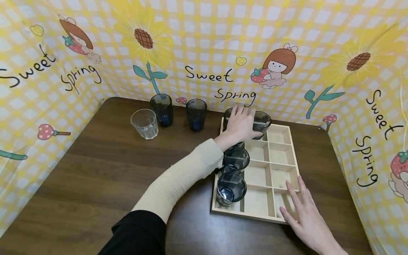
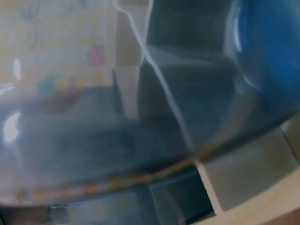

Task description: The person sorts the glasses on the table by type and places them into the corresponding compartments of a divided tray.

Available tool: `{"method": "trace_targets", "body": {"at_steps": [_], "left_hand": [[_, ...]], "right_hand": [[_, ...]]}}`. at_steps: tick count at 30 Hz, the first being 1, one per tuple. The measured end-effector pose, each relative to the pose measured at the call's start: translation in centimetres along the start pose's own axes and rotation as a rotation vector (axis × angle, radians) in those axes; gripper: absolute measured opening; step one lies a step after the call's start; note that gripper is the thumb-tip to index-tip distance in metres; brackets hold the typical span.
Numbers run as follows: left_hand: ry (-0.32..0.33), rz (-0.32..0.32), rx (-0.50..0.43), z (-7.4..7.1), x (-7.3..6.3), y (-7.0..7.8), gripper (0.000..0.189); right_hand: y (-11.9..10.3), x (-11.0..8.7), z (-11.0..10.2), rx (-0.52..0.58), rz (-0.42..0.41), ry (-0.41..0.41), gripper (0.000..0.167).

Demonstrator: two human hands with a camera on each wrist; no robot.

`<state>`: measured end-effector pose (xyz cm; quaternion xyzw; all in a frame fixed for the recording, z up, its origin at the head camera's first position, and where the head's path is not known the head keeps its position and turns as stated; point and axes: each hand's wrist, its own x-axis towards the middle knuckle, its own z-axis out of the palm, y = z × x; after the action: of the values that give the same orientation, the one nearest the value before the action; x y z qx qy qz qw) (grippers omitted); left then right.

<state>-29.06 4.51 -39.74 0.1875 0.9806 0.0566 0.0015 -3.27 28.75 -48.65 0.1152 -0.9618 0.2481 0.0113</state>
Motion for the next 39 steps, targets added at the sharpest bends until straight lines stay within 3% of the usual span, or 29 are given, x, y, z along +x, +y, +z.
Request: {"method": "trace_targets", "body": {"at_steps": [9,13,16,20,23,31,39], "left_hand": [[-0.004,0.006,-0.010,-0.1,0.0,-0.1,0.102],[0.003,0.035,-0.111,-0.5,-0.2,-0.5,0.098],[0.029,0.072,-0.260,-1.1,-0.4,-1.2,0.093],[0.072,0.088,-0.442,-2.1,-1.1,-2.7,0.087],[0.118,0.063,-0.513,-2.8,-2.0,-4.1,0.083],[0.293,-0.007,-0.577,-3.6,-5.1,-8.1,0.071],[0.398,-0.103,-0.620,-2.3,-7.2,-11.5,0.073]], "right_hand": [[0.0,0.0,0.0,-0.030,-0.017,0.000,0.090],[0.0,0.0,0.1,-0.032,-0.014,-0.009,0.091],[-0.1,-0.1,0.1,-0.029,-0.009,-0.011,0.091],[0.0,-0.2,0.0,-0.027,-0.003,-0.010,0.092],[0.0,-0.3,0.1,-0.028,0.000,-0.011,0.092],[0.1,-0.2,-0.1,-0.031,-0.001,-0.017,0.093],[-0.1,0.0,-0.2,-0.052,0.004,-0.024,0.096]]}}
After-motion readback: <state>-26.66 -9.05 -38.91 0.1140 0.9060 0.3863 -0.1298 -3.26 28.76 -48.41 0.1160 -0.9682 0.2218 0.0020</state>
